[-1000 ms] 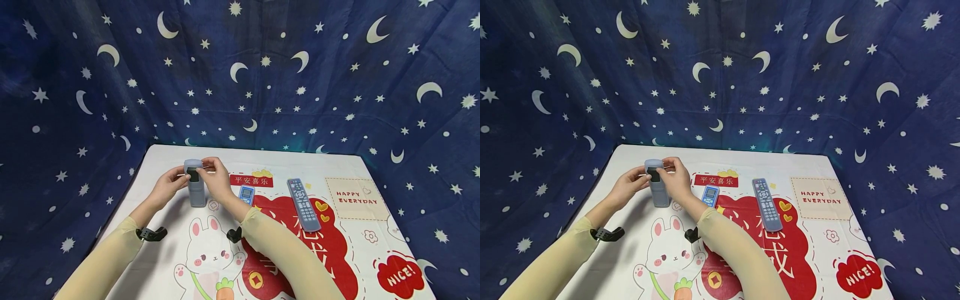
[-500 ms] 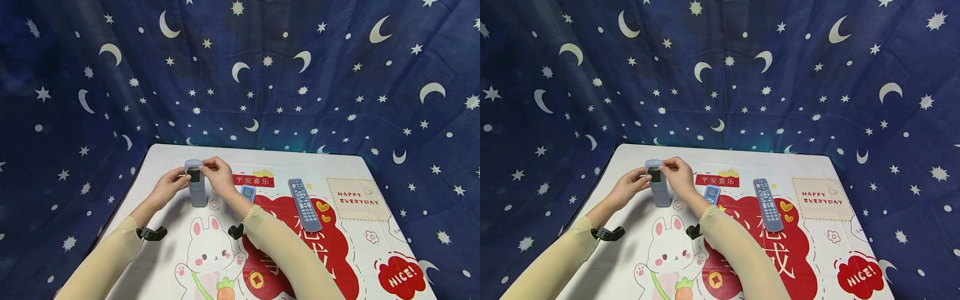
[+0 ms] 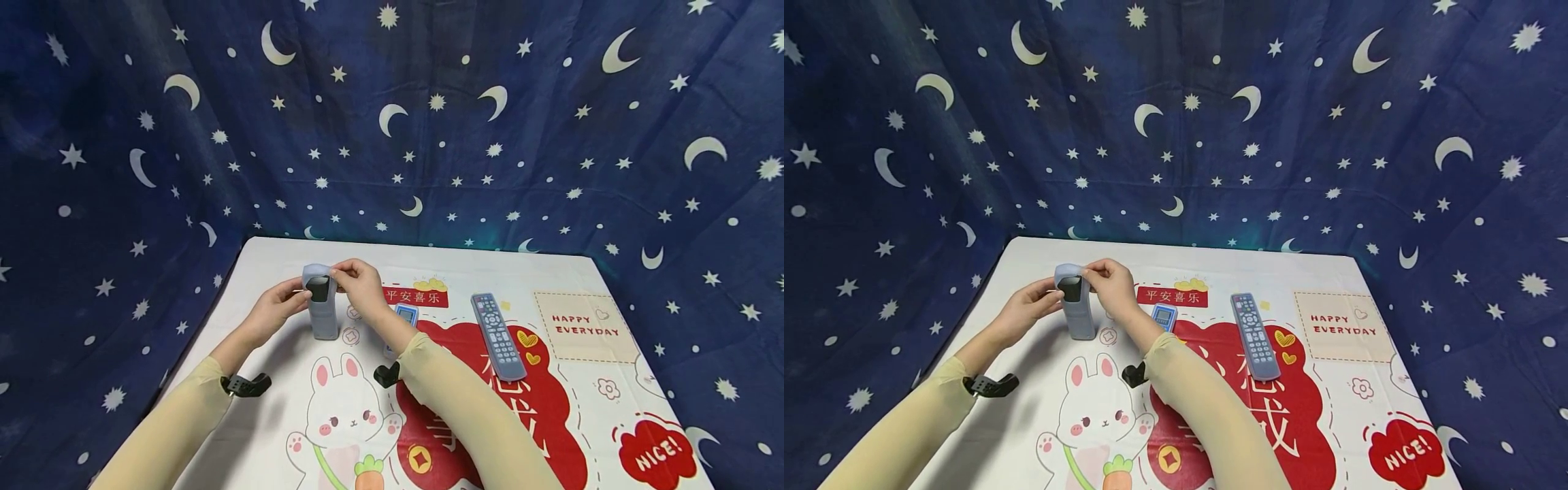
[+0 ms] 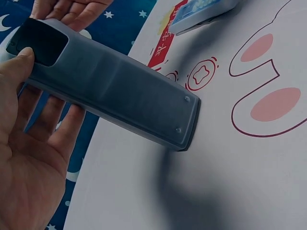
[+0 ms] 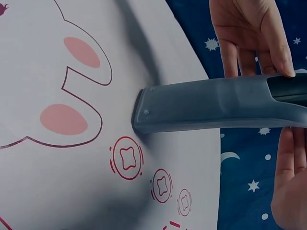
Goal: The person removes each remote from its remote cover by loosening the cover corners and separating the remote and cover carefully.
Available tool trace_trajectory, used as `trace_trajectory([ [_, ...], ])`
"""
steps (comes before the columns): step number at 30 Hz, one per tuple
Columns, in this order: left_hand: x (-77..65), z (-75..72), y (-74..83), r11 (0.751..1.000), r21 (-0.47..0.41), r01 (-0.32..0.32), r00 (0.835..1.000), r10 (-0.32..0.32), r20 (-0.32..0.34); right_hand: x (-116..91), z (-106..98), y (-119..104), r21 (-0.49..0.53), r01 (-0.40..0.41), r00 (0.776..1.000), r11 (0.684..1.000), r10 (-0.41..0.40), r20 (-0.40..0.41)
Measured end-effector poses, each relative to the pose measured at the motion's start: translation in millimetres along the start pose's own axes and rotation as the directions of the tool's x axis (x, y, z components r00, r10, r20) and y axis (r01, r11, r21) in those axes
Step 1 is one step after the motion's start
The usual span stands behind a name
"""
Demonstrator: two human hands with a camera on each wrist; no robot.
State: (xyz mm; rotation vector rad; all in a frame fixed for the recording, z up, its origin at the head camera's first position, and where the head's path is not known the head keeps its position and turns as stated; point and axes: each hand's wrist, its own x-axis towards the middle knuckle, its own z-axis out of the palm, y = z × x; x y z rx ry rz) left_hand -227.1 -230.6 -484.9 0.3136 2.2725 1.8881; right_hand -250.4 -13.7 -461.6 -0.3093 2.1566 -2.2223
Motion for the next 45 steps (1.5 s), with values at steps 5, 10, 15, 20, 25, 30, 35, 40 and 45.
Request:
trace_trajectory([
  [5, -0.7, -0.5, -3.1, 1.000, -0.001, 0.001, 1.000, -0.001, 0.022, 2.1, 1.1, 5.8, 0.040, -0.063, 0.998, 0.997, 0.062, 0.009],
  [10, -1.5, -1.3, -4.2, 1.000, -0.016, -0.004, 1.000, 0.005, 0.025, 4.9, 3.5, 13.5, 0.031, -0.104, 0.994, 0.994, 0.103, 0.026],
  [15, -1.8, -2.4, -6.1, 0.998, -0.052, -0.026, 0.999, 0.028, 0.029, 7.7, 6.2, 22.9, -0.075, -0.091, 0.995, 0.993, 0.094, 0.033],
  [20, -2.8, -2.6, -9.2, 0.996, -0.085, -0.028, 0.999, 0.030, 0.029, 7.5, 6.9, 28.6, -0.204, -0.043, 0.996, 0.978, 0.057, 0.063],
  [25, -0.7, -2.3, -9.2, 0.995, -0.095, -0.006, 1.000, 0.007, 0.010, 8.2, 6.8, 33.0, -0.254, -0.016, 0.996, 0.967, 0.037, 0.076],
  [30, 1.7, -1.8, -8.7, 0.995, -0.102, -0.010, 1.000, 0.011, 0.007, 11.2, 5.2, 36.3, -0.189, -0.081, 0.991, 0.979, 0.100, 0.090],
  [35, 2.3, -0.9, -8.3, 0.999, -0.054, 0.004, 1.000, -0.003, 0.017, 12.6, 0.5, 33.7, -0.138, -0.149, 0.984, 0.979, 0.161, 0.080],
  [40, 5.1, -0.4, -7.9, 0.999, -0.046, 0.013, 1.000, -0.012, 0.016, 9.5, -4.2, 23.3, -0.033, -0.068, 0.996, 0.997, 0.070, 0.062],
  [45, 6.3, -1.6, -2.5, 0.999, -0.033, 0.029, 0.999, -0.028, 0.028, 1.6, -9.7, 8.8, -0.079, 0.063, 0.984, 0.995, -0.048, 0.171],
])
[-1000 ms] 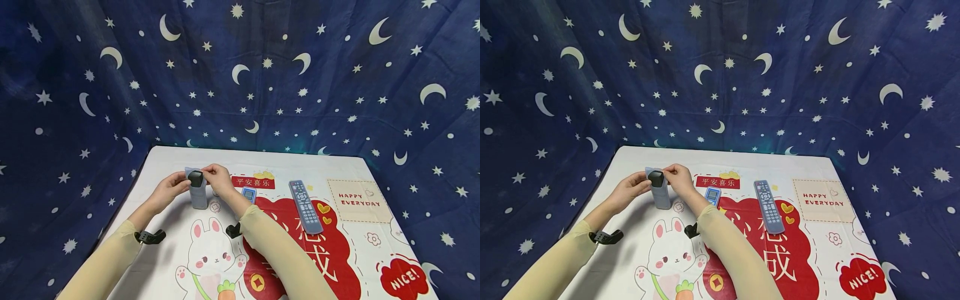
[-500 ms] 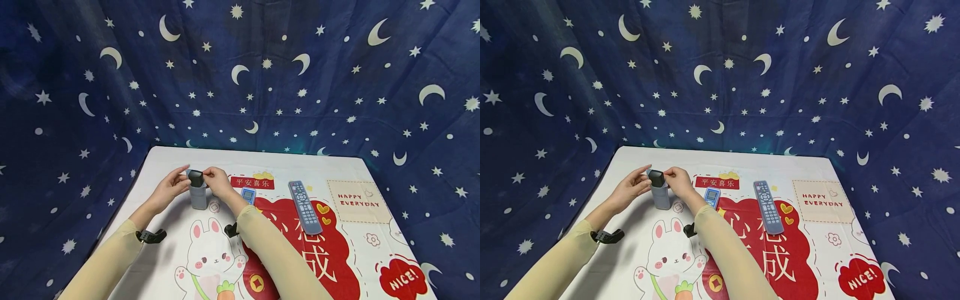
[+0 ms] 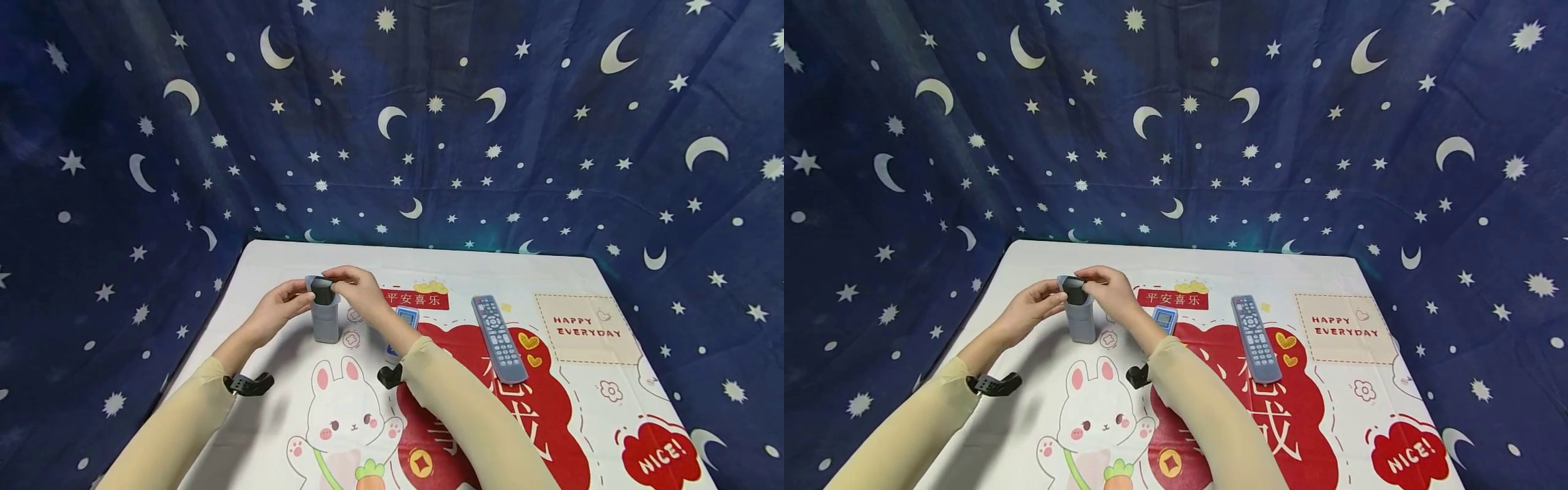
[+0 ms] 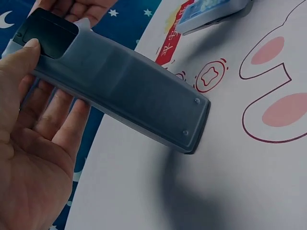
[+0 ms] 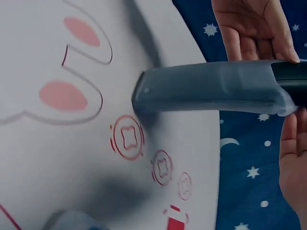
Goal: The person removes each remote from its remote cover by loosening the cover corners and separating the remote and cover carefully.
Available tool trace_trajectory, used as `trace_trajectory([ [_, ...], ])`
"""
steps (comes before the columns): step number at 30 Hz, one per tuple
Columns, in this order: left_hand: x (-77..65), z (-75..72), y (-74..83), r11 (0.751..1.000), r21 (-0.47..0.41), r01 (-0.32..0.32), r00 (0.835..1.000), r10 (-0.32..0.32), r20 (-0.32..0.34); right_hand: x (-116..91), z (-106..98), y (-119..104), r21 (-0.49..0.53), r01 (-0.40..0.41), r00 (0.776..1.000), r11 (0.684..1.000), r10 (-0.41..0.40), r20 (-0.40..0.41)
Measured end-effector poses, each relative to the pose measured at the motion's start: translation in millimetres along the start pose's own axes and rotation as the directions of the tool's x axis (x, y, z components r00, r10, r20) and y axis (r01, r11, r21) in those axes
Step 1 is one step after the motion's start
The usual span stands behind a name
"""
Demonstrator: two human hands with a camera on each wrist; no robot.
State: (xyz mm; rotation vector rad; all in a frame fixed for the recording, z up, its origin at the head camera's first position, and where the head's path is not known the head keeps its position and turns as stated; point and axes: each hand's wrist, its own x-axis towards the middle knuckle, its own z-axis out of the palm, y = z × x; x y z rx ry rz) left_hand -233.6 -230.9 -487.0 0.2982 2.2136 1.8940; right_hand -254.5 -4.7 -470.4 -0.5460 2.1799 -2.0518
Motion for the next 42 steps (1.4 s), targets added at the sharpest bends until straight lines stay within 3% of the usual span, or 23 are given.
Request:
trace_trajectory([
  [4, -2.0, -1.2, 6.1, 1.000, -0.017, 0.007, 1.000, -0.007, 0.022, -2.1, -1.1, -7.1, -0.172, 0.045, 0.998, 0.984, -0.036, 0.058],
  [7, -3.2, -1.7, 10.3, 0.997, -0.082, 0.009, 0.999, -0.005, 0.048, -1.9, 0.1, -11.7, -0.250, 0.041, 0.998, 0.967, -0.027, 0.062],
  [11, -3.3, -3.3, 15.0, 0.989, -0.147, 0.030, 0.998, -0.022, 0.050, -2.2, 3.2, -16.0, -0.290, 0.030, 0.997, 0.956, -0.010, 0.072],
  [18, 3.2, -0.5, 30.8, 0.986, -0.091, 0.141, 0.989, -0.145, -0.036, -0.3, 9.5, -18.5, -0.347, 0.045, 0.997, 0.937, -0.021, 0.071],
  [27, 6.5, -3.1, 39.1, 0.934, -0.226, 0.277, 0.959, -0.285, 0.000, -1.9, 6.6, -21.6, -0.367, 0.039, 0.997, 0.929, -0.014, 0.071],
  [32, 10.3, -3.9, 25.7, 0.897, -0.278, 0.344, 0.928, -0.369, -0.045, -0.6, 5.5, -21.4, -0.351, 0.043, 0.994, 0.935, -0.006, 0.106],
  [37, 13.1, 1.2, -2.6, 0.890, -0.193, 0.413, 0.889, -0.440, -0.128, 0.6, 5.6, -24.6, -0.360, 0.057, 0.991, 0.931, -0.009, 0.134],
  [42, 15.8, 11.8, -24.3, 0.862, -0.146, 0.485, 0.858, -0.502, -0.110, 4.1, 2.8, -28.4, -0.372, 0.051, 0.990, 0.927, 0.001, 0.138],
])
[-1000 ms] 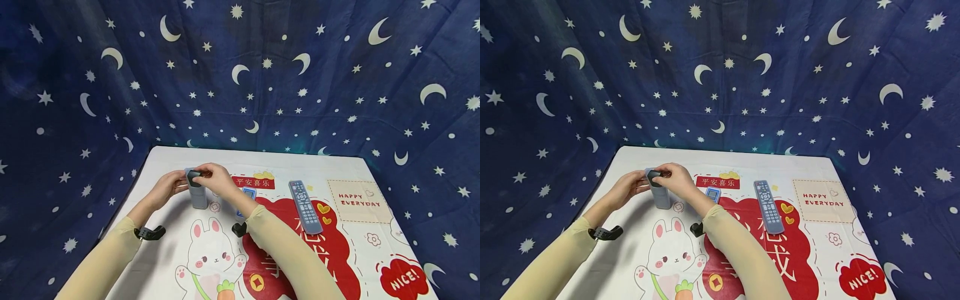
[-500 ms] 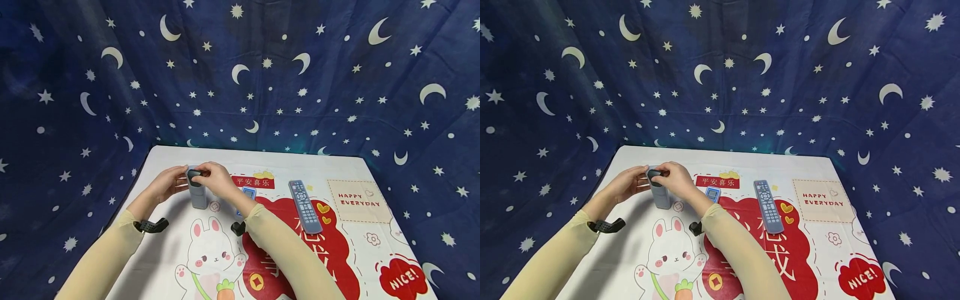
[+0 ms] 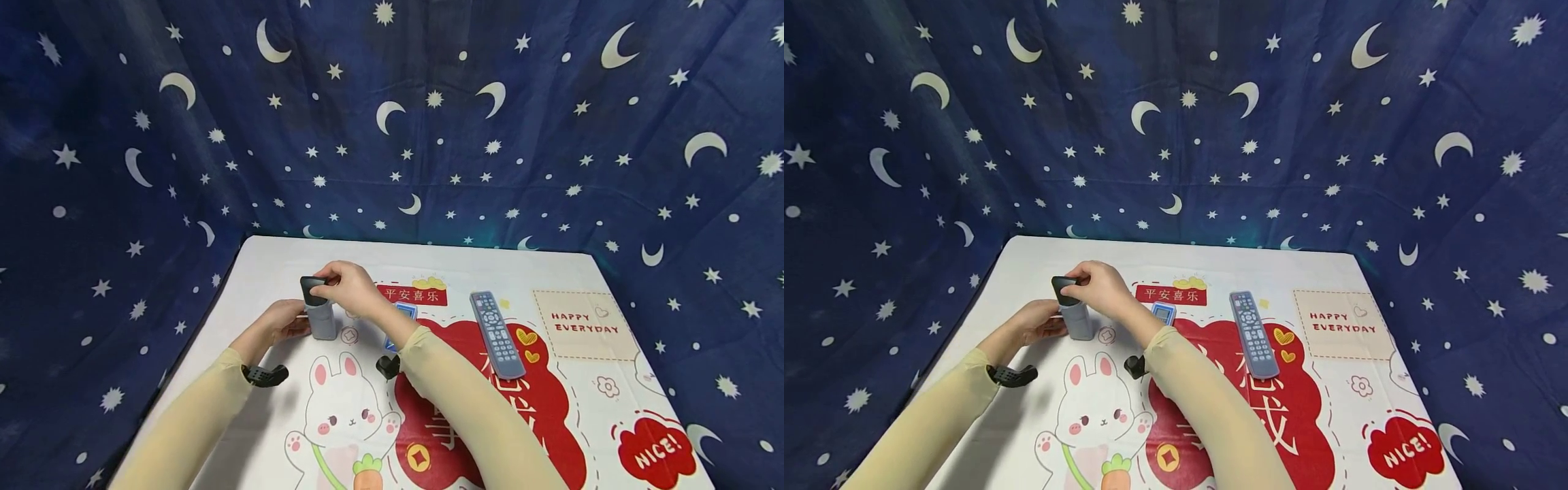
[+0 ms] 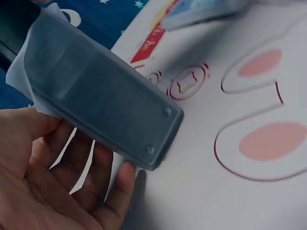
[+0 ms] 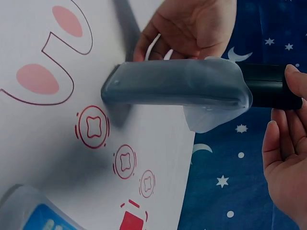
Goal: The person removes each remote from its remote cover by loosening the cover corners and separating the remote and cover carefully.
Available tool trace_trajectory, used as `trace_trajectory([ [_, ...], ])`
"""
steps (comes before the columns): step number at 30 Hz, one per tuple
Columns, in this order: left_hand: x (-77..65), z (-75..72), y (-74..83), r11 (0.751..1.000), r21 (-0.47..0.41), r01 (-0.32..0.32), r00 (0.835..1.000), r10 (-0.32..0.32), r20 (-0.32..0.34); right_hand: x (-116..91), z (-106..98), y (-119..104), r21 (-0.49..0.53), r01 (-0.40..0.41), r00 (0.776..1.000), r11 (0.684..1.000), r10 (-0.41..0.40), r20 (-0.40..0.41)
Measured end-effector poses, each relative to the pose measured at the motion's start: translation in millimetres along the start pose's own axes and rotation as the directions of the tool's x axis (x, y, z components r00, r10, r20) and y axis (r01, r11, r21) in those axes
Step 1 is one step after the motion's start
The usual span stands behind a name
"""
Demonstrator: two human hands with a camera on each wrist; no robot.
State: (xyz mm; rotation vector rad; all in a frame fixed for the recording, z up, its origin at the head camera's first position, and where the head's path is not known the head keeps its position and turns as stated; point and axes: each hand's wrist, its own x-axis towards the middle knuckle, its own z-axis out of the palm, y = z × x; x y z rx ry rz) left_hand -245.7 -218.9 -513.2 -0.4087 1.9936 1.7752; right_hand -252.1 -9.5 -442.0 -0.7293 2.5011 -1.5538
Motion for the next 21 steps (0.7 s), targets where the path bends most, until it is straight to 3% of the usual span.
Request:
trace_trajectory([
  [6, -5.0, 6.0, -2.3, 0.998, 0.050, -0.029, 0.999, 0.031, -0.039, 6.4, -3.9, -2.8, -0.008, -0.047, 0.999, 0.999, 0.047, 0.002],
  [10, -9.9, 8.2, -2.4, 0.984, 0.136, -0.112, 0.989, 0.124, -0.079, 11.8, -4.6, -1.9, -0.003, -0.089, 0.996, 0.996, 0.089, -0.007],
  [13, -15.2, 8.6, -4.5, 0.954, 0.213, -0.209, 0.961, 0.241, -0.133, 15.1, -5.7, -0.9, 0.000, -0.112, 0.994, 0.994, 0.112, -0.012],
  [15, -18.6, 8.3, -6.6, 0.918, 0.286, -0.273, 0.925, 0.332, -0.184, 16.9, -7.4, 0.2, -0.003, -0.128, 0.992, 0.992, 0.128, -0.019],
  [17, -22.2, 7.9, -8.2, 0.859, 0.386, -0.337, 0.869, 0.441, -0.223, 18.9, -9.1, 2.0, 0.003, -0.151, 0.988, 0.989, 0.151, -0.032],
  [21, -26.9, 8.4, -10.2, 0.704, 0.558, -0.440, 0.719, 0.648, -0.250, 21.8, -11.4, 6.8, 0.019, -0.207, 0.976, 0.978, 0.208, -0.066],
])
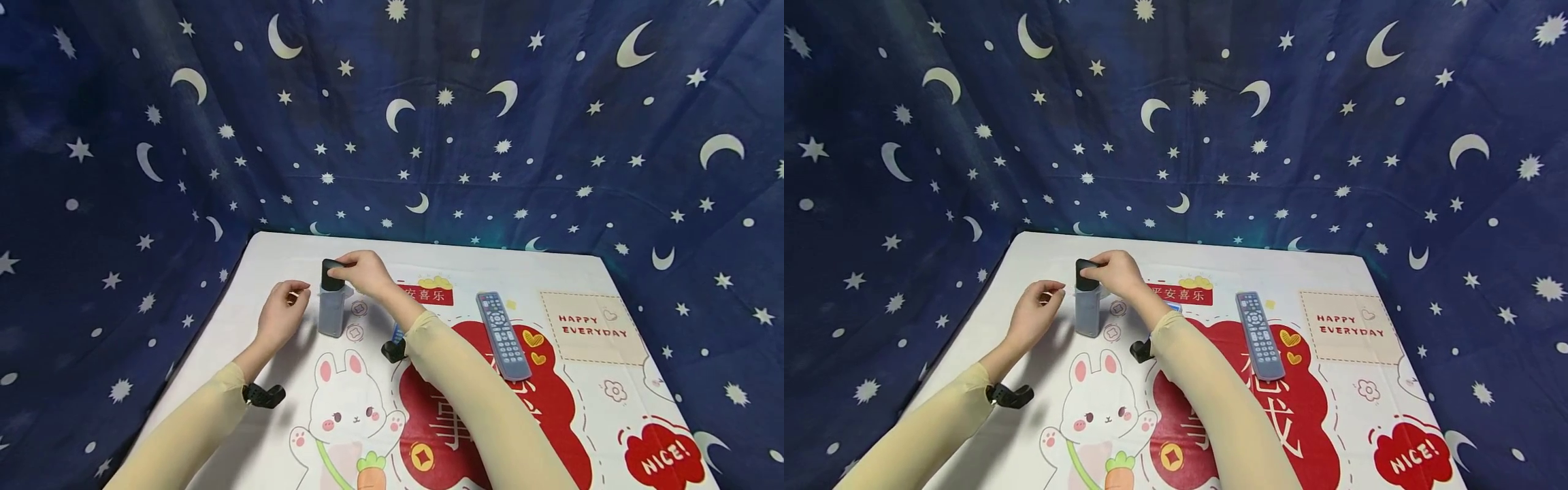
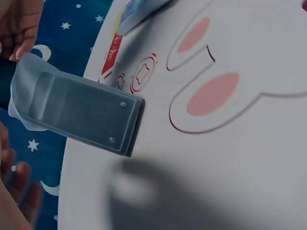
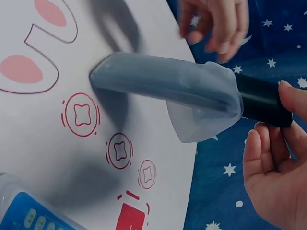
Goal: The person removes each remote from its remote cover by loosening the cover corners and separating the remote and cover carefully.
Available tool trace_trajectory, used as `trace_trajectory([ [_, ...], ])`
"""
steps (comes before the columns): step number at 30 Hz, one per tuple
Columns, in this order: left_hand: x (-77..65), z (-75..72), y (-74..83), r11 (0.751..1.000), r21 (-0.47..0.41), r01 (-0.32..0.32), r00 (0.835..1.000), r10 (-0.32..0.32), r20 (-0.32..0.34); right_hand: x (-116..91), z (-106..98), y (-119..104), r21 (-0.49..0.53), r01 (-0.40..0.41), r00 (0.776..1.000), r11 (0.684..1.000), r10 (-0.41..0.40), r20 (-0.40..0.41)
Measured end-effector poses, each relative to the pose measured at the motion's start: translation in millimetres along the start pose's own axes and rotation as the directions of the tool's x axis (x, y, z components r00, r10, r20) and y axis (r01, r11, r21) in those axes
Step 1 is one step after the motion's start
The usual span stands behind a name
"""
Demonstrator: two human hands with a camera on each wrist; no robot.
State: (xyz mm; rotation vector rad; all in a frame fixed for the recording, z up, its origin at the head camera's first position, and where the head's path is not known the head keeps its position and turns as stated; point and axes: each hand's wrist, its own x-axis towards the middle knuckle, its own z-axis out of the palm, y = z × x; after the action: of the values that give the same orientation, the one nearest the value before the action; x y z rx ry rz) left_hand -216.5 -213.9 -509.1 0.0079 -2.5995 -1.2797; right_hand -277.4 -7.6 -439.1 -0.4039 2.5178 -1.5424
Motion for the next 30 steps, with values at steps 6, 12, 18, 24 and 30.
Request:
trace_trajectory([
  [6, -3.3, 7.0, 8.3, 0.939, 0.145, -0.312, 0.946, 0.322, -0.044, 1.2, -3.9, 9.0, -0.044, -0.068, 0.992, 0.997, 0.063, -0.107],
  [12, 1.7, 22.6, 17.8, 0.808, 0.267, -0.525, 0.844, 0.535, 0.041, 2.2, -3.8, 17.3, -0.074, -0.132, 0.975, 0.989, 0.116, -0.191],
  [18, 9.0, 36.6, 26.9, 0.730, 0.354, -0.585, 0.798, 0.596, 0.090, -1.4, 1.9, 14.4, -0.019, -0.149, 0.962, 0.989, 0.141, -0.233],
  [24, 8.3, 39.6, 26.5, 0.721, 0.389, -0.574, 0.797, 0.601, 0.063, -3.8, 4.9, 11.2, -0.021, -0.145, 0.962, 0.989, 0.136, -0.238],
  [30, -0.7, 39.5, 21.1, 0.679, 0.417, -0.605, 0.771, 0.630, 0.092, -3.2, 6.6, 10.9, -0.084, -0.055, 0.979, 0.995, 0.037, -0.201],
])
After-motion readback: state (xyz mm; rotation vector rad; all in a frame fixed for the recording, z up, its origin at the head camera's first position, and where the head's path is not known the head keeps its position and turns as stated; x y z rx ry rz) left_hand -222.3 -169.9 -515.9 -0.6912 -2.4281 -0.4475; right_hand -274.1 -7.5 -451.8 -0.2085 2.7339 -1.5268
